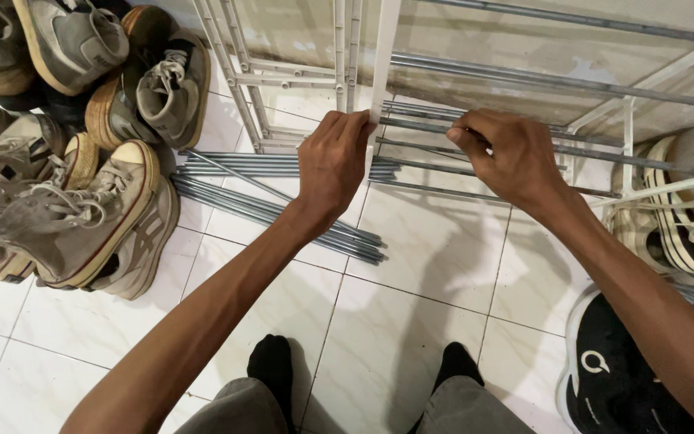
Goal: The person inserts metal rods into the slots of a white plastic shoe rack frame. They repeatedly pick up rods from the floor and slide them into the rack to form shelves.
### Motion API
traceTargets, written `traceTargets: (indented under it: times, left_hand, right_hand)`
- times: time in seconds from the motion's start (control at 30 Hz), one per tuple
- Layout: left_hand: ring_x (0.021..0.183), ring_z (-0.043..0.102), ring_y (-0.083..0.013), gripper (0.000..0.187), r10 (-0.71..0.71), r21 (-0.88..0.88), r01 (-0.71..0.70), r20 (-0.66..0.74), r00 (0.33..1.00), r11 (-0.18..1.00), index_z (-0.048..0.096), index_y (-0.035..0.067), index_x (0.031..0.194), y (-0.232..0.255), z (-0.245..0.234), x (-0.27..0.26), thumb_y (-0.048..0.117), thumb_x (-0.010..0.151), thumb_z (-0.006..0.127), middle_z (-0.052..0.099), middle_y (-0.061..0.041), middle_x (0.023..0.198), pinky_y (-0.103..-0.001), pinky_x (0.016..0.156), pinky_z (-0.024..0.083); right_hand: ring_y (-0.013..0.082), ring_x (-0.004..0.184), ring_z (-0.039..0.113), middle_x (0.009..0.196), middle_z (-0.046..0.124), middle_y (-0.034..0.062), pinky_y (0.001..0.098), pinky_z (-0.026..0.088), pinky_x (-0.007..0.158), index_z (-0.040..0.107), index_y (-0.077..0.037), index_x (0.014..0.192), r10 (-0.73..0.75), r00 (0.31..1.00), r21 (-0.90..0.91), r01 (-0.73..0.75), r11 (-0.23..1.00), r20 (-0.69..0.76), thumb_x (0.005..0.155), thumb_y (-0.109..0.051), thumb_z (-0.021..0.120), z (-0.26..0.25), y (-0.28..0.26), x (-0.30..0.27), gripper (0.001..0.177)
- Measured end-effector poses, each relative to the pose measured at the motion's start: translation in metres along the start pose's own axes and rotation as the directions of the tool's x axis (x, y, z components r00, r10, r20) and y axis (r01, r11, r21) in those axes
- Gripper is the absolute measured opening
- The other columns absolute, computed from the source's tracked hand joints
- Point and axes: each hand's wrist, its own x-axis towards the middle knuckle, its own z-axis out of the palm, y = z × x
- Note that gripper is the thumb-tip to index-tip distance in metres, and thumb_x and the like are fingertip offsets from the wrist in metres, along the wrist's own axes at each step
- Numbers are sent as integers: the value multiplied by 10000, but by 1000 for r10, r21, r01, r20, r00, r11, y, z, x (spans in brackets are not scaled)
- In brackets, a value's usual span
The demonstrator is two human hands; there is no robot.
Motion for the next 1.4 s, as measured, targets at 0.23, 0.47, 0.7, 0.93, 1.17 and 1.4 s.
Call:
traceTargets:
  times: [0.23,0.47,0.7,0.93,1.17,1.4]
  left_hand:
    - [812,652,-226,93,39,15,-39,10,999,999,667,-5,1061,-2,1,-1,24,984,712,686,-87,875,-351,618,530]
    - [793,649,-211,83,-6,47,6,3,1000,999,659,4,1026,-4,8,3,43,988,722,697,-82,885,-340,585,520]
    - [829,652,-218,64,19,71,-18,-10,1000,997,656,8,1038,-9,10,1,28,1005,707,684,-76,891,-339,624,535]
    - [825,641,-233,64,2,31,-3,5,1000,1000,660,9,1038,-11,12,3,11,994,707,676,-84,874,-361,637,533]
    - [830,639,-238,80,10,11,-10,-5,1000,1000,653,-2,1054,-10,12,5,-4,987,695,680,-87,894,-359,627,527]
    - [844,636,-248,88,45,12,-45,-3,999,999,646,-14,1071,-14,12,2,-1,1000,695,675,-101,898,-365,637,531]
  right_hand:
    - [196,556,601,672,679,50,414,498,583,742,-98,994,129,958,87,-156,984,258,1041,-440,567,10,29,11,387]
    - [186,619,647,738,691,71,355,537,576,699,-57,1047,31,988,-18,-28,999,149,1022,-383,632,15,19,13,335]
    - [263,770,661,888,701,75,375,510,620,724,-63,1044,-224,926,-164,180,970,-305,984,-175,791,22,-20,6,144]
    - [265,806,678,926,716,74,374,499,619,713,-64,1064,-213,934,-127,183,975,-288,1008,-143,780,28,-13,8,118]
    - [217,701,706,879,754,70,356,524,595,704,-82,1055,-73,981,35,81,996,-181,1025,-195,748,30,-2,14,125]
    - [185,582,615,727,691,46,369,472,558,713,-100,1037,-35,999,65,35,997,0,1057,-246,677,23,6,24,152]
